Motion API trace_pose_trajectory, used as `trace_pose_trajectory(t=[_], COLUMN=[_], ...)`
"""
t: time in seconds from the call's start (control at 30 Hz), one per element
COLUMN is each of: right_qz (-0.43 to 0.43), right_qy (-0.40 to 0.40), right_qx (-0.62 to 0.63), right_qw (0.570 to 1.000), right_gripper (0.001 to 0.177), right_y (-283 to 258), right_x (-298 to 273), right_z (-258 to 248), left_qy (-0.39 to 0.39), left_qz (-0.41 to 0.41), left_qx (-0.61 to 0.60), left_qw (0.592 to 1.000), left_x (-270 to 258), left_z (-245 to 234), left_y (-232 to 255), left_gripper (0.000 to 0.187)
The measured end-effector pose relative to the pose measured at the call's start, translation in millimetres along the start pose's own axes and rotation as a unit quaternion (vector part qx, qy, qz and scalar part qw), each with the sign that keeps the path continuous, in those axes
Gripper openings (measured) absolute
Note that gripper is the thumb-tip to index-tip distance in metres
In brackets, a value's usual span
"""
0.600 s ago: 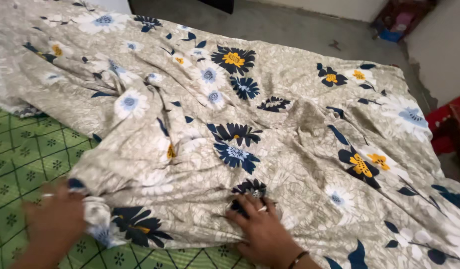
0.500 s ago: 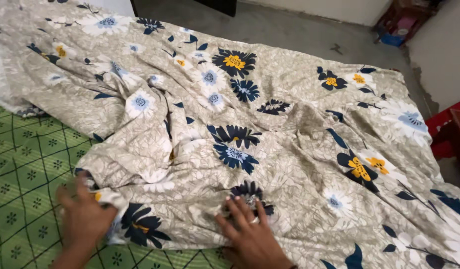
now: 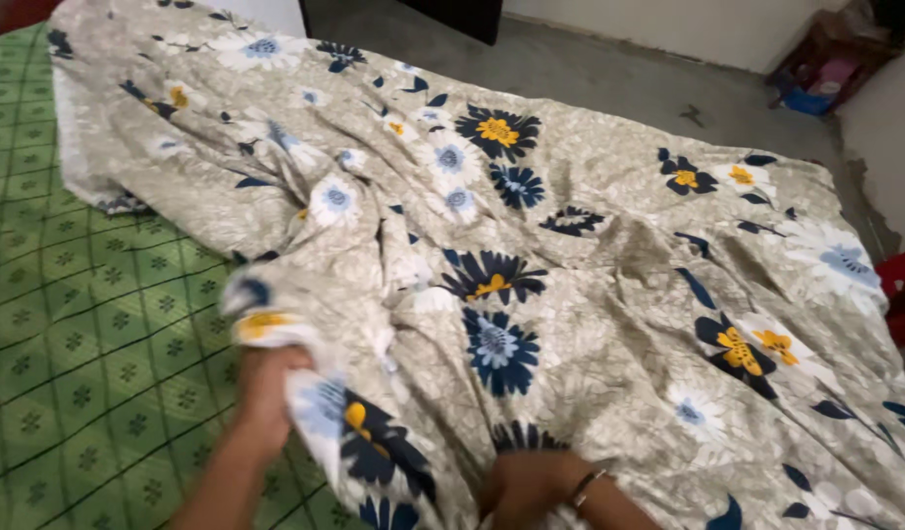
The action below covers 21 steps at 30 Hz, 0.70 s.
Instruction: The person folds a floral-patterned bed sheet on a bed. They repeatedly lift, align, and smooth the sheet with both hands, folding it into smaller sections and pressing it flat. The sheet remains on the bed throughout the clip.
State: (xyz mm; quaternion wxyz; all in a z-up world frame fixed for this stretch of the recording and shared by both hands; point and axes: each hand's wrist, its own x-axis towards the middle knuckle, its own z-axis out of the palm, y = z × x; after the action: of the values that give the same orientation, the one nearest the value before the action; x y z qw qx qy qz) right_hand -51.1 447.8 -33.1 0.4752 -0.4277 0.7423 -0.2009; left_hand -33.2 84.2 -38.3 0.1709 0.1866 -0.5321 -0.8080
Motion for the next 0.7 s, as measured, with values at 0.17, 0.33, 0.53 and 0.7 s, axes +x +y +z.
trace_pose_trajectory(t=[0.17,0.33,0.53,0.7], right_qz=[0.170,0.206,0.373,0.348], right_qy=[0.527,0.503,0.338,0.365], right_qx=[0.063,-0.047,-0.109,-0.080], right_qw=[0.830,0.838,0.857,0.860], right_gripper=[0.040,0.101,0.086,0.073], right_y=[-59,-117,-111,-110], right_x=[34,106,153,157], right_z=[-57,-43,-30,-33], left_qy=[-0.235,-0.357,-0.117,-0.094], left_qz=[0.186,0.023,-0.359,-0.356], left_qx=[0.505,0.449,0.218,0.058], left_qw=[0.810,0.819,0.900,0.928], left_x=[-63,-89,8,54], left_z=[61,39,-47,-67], left_y=[-46,-55,-51,-40], left_gripper=[0.027,0.033,0.050,0.079])
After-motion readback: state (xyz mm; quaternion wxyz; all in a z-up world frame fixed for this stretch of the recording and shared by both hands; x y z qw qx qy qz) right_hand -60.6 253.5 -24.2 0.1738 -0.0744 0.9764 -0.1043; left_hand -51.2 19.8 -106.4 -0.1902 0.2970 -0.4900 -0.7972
